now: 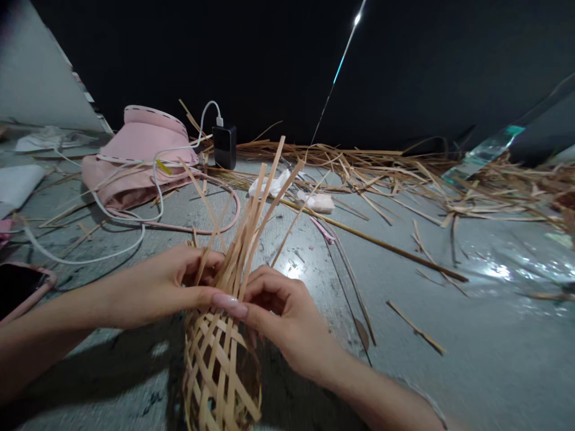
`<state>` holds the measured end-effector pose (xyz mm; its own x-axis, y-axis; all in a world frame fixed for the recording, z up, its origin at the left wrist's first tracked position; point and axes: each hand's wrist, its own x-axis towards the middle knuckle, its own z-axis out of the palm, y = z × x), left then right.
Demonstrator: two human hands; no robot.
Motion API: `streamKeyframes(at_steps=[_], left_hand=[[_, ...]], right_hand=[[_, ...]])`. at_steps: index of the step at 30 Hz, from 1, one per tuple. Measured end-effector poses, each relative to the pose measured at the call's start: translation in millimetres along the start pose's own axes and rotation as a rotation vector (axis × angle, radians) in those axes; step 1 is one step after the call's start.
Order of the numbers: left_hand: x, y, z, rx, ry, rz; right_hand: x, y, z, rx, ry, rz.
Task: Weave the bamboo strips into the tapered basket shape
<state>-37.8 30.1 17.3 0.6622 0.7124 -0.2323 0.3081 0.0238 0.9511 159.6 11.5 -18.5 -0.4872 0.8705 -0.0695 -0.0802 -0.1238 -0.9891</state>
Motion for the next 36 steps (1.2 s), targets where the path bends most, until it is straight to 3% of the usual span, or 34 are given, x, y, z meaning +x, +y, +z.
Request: streamKeyframes(at_steps=[15, 28, 36], left_hand=[[1.4, -3.5, 0.9, -0.067, -0.009, -0.003], [0.2, -3.3, -0.1, 0.048, 0.021, 0.005], [0.7, -0.7, 0.7, -0.028, 0.007, 0.001]], right_hand=[[-0.1, -0.9, 0.6, 0.028, -0.003, 0.013], [0.1, -0.8, 0.7, 0.049, -0.006, 0.001], [-0.3, 0.3, 0.3, 0.021, 0.000, -0.010]])
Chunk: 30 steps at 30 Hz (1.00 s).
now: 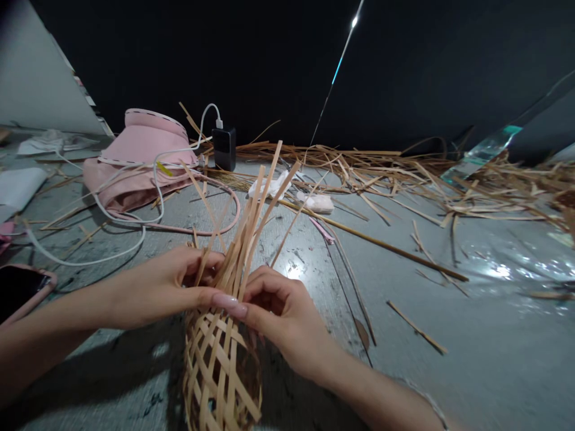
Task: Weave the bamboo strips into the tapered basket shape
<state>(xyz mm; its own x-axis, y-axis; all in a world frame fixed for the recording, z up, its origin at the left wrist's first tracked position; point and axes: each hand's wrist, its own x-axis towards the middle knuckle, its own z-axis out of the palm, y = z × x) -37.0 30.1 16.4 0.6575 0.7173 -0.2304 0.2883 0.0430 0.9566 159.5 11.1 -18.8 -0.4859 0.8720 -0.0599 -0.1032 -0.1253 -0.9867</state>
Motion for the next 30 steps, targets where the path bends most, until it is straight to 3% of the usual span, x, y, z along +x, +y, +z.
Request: streamKeyframes(at_steps=[6, 30], left_hand=[[-1.1, 0.2, -1.4, 0.088, 0.026, -0.012], [-1.6, 2.4, -1.0, 0.048, 0.007, 0.012]], right_hand=[[0.1, -0.3, -0.2, -0.014, -0.001, 0.018], [-0.1, -3.3, 0.3, -0.036, 0.017, 0.041]])
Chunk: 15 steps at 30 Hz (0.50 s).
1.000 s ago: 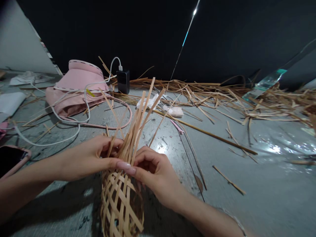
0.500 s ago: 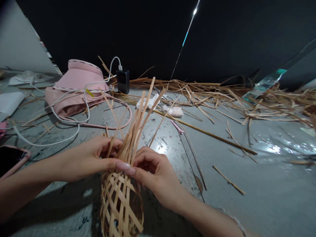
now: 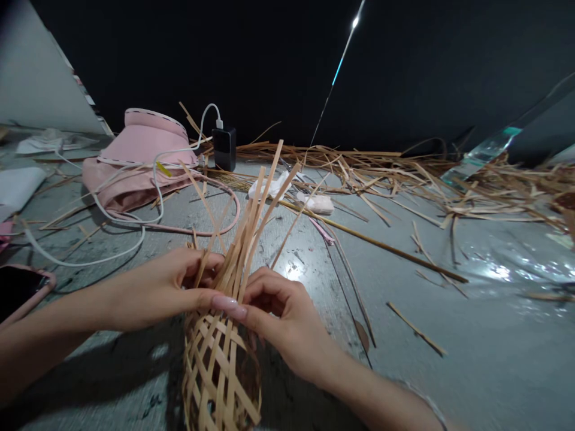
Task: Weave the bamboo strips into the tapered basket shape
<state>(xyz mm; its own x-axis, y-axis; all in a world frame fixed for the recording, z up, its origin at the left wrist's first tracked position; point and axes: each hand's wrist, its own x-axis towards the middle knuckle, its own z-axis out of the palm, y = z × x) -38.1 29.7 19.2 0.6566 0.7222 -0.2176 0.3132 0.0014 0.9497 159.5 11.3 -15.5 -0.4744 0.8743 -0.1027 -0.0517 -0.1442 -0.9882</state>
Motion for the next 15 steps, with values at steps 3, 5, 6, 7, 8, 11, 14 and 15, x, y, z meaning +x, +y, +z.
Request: streamKeyframes(at_steps=[3, 5, 6, 7, 8, 11, 14, 15], left_hand=[[0.5, -0.4, -0.3, -0.006, -0.004, 0.011], [0.7, -0.5, -0.6, -0.014, -0.012, 0.004], [0.7, -0.4, -0.6, -0.017, -0.012, -0.002], [0.5, -0.3, -0.5, -0.016, -0.009, -0.006], [0.3, -0.2, -0.3, -0.013, -0.006, -0.009], [-0.5, 0.1, 0.6, 0.004, 0.001, -0.015], [-0.4, -0.2, 1.1, 0.025, 0.004, -0.019], [-0.2, -0.4, 1.0, 0.032, 0.008, -0.014]], right_hand=[[-0.1, 0.4, 0.3, -0.011, 0.003, 0.003], [-0.3, 0.9, 0.4, -0.018, 0.006, -0.001], [-0.3, 1.1, 0.4, -0.015, 0.005, -0.003], [-0.3, 1.2, 0.4, -0.010, 0.003, -0.005], [-0.2, 1.3, 0.3, -0.005, 0.001, -0.008], [0.3, 1.2, -0.3, -0.006, -0.002, -0.016], [0.1, 1.2, -0.8, -0.005, -0.008, -0.014], [-0.1, 1.4, -0.8, -0.012, -0.008, -0.019]])
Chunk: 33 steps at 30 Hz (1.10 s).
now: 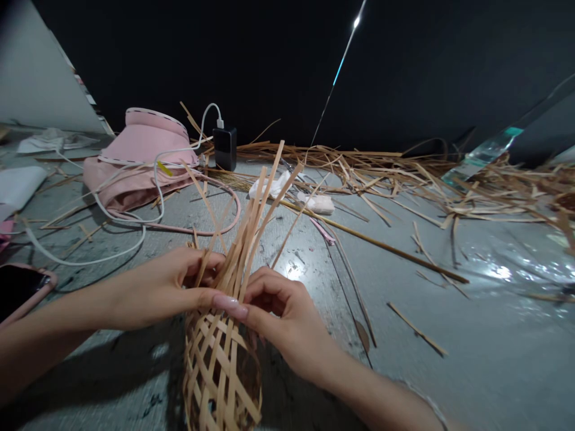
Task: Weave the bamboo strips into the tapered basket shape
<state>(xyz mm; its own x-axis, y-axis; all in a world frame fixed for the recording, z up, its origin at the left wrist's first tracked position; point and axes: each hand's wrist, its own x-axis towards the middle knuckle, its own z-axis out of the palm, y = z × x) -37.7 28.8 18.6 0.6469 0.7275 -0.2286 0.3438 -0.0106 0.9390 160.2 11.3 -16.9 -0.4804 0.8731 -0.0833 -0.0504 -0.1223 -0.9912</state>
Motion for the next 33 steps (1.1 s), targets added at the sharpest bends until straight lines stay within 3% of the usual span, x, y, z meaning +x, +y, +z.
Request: streamKeyframes(at_steps=[14, 21, 27, 33], left_hand=[[0, -2, -0.7, -0.024, -0.012, 0.006], [0, -2, 2.2, -0.028, 0.041, -0.008], [-3, 2, 6.8, -0.031, 0.098, -0.061], [-2, 3, 9.0, -0.218, 0.062, -0.096]], right_hand=[[0, 0, -1, -0.116, 0.025, -0.064], [-2, -3, 0, -0.262, 0.070, -0.135], [-4, -6, 3, -0.328, 0.088, -0.100], [-6, -8, 5, -0.328, 0.135, -0.087]])
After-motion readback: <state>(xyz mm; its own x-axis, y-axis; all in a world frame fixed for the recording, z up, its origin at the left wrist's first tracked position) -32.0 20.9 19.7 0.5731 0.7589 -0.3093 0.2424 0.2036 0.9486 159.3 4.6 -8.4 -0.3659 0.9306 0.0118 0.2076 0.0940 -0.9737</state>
